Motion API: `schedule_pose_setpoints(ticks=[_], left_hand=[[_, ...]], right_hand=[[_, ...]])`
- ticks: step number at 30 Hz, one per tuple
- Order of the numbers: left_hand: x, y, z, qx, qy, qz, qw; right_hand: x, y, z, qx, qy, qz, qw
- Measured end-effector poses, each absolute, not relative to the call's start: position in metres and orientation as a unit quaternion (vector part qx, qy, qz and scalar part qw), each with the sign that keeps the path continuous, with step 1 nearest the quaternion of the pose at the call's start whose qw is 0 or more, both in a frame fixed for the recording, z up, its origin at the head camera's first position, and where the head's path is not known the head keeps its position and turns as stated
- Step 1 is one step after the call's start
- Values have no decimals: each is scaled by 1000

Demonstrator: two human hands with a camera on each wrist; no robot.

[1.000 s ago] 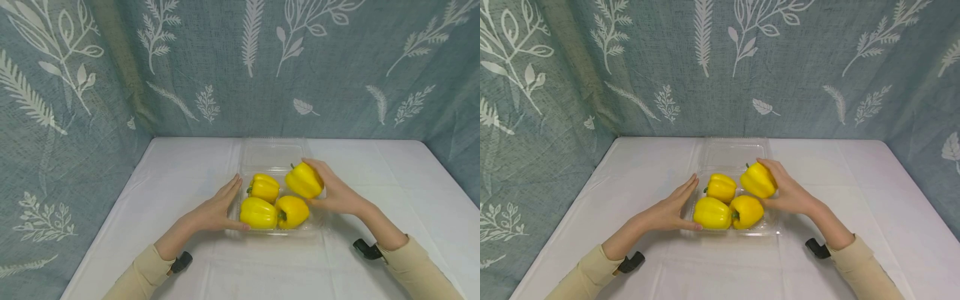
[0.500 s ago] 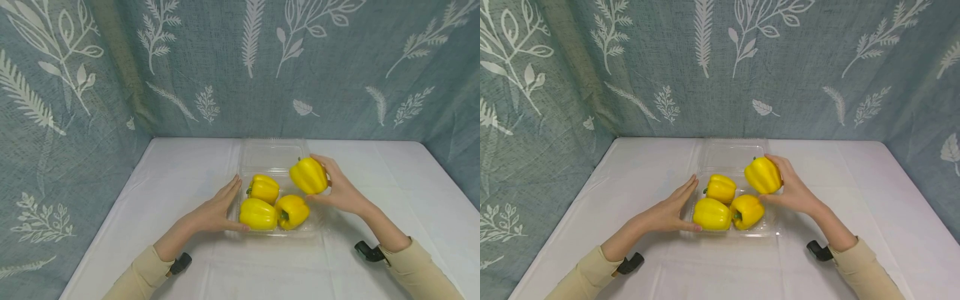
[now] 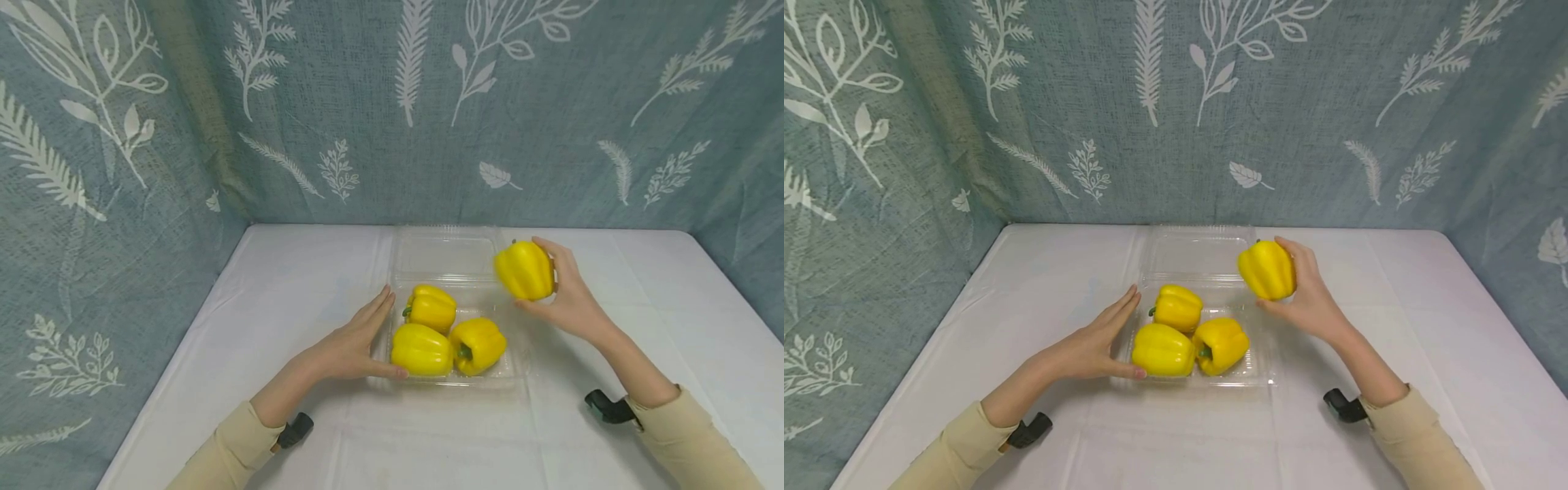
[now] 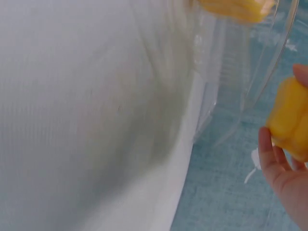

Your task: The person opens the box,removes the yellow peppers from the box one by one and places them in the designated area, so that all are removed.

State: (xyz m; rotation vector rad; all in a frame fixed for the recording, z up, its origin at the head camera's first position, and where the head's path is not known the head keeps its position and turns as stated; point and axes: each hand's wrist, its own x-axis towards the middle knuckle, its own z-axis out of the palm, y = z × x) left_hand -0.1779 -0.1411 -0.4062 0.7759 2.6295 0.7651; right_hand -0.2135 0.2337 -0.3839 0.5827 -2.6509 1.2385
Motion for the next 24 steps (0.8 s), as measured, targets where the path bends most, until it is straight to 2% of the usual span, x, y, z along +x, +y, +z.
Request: schedule_pose_setpoints(ticks=[16, 24], left_hand=[[-177, -140, -406, 267, 913, 270, 151], [-177, -140, -405, 261, 914, 269, 155]], right_hand=[[-243, 259, -391, 118, -905, 388, 129], [-263, 266, -399, 124, -921, 351, 112]])
